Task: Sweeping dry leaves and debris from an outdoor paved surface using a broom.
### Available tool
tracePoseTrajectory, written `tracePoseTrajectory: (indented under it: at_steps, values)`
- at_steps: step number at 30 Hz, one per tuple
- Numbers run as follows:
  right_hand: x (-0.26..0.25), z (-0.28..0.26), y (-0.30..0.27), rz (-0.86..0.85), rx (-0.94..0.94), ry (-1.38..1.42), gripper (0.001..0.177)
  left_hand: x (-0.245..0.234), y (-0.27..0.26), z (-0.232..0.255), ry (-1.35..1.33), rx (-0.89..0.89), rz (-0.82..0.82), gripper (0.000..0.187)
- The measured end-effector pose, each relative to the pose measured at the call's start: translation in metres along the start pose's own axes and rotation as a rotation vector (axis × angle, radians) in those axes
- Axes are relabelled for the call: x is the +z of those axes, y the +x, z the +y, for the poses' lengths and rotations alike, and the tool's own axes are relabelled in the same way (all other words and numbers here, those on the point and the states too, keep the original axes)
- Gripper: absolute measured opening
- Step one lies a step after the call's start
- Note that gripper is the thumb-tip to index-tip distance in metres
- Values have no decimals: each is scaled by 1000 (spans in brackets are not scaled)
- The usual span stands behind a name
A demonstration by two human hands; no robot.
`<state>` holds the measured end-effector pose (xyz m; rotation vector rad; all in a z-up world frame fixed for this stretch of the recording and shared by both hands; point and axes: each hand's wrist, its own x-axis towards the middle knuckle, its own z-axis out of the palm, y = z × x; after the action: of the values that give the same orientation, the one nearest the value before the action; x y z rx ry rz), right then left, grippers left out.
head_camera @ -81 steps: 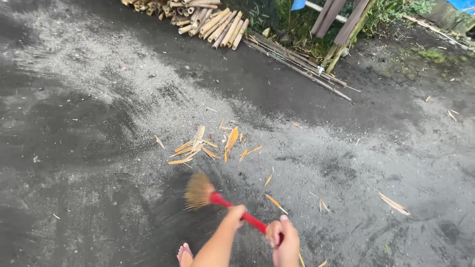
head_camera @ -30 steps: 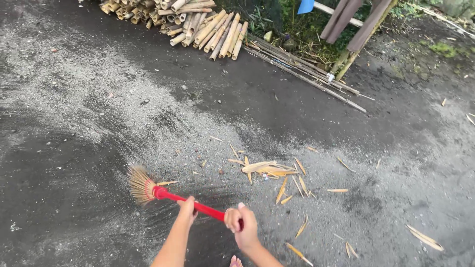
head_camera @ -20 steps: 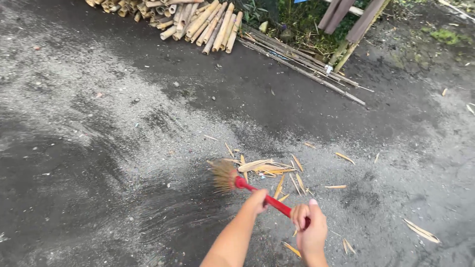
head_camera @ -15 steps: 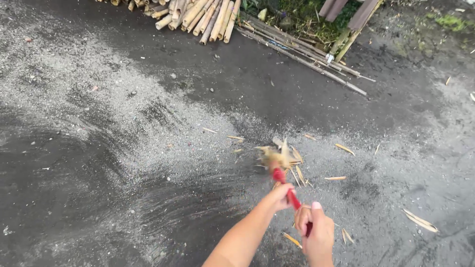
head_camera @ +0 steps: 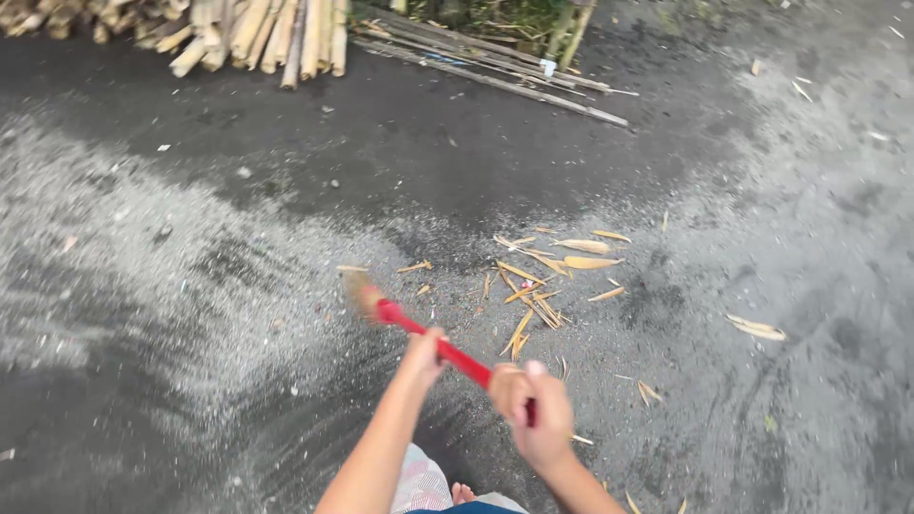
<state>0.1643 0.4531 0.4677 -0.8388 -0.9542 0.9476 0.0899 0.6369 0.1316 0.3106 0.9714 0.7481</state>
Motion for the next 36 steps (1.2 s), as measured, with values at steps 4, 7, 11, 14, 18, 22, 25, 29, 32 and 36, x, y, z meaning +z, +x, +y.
tracePoseTrajectory:
  at_steps: [4, 7, 11, 14, 18, 22, 25, 29, 32, 36]
  values:
    - [22, 88, 40, 66, 39, 109, 64, -82, 60, 65, 88, 7, 146, 16]
    - [21, 135, 66, 106, 2, 99, 65, -100, 100, 89, 247, 0, 208, 19]
    - [-10, 140, 67, 297, 5, 149, 61, -58, 153, 39, 327, -153, 155, 25]
    - [-45, 110, 55, 474, -69, 58, 60, 12, 161, -26, 378, -269, -26, 28]
    - [-47, 58, 41, 627, -114, -235, 62, 100, 169, -118, 421, -484, -437, 24]
    - [-24, 18, 31, 624, -82, -525, 59, 190, 68, -108, 396, -510, -414, 28]
    - [-26, -19, 12, 610, -146, -643, 56, 220, 16, -100, 468, -511, -513, 28]
    - [-52, -47, 2, 658, -221, -410, 56, 218, 1, -82, 612, -493, -429, 35]
    - [-89, -49, 7, 729, -165, -170, 58, 181, 67, -145, 658, -526, -356, 28]
    - [-139, -52, 8, 837, -74, -55, 58, 169, 94, -213, 752, -673, -323, 26]
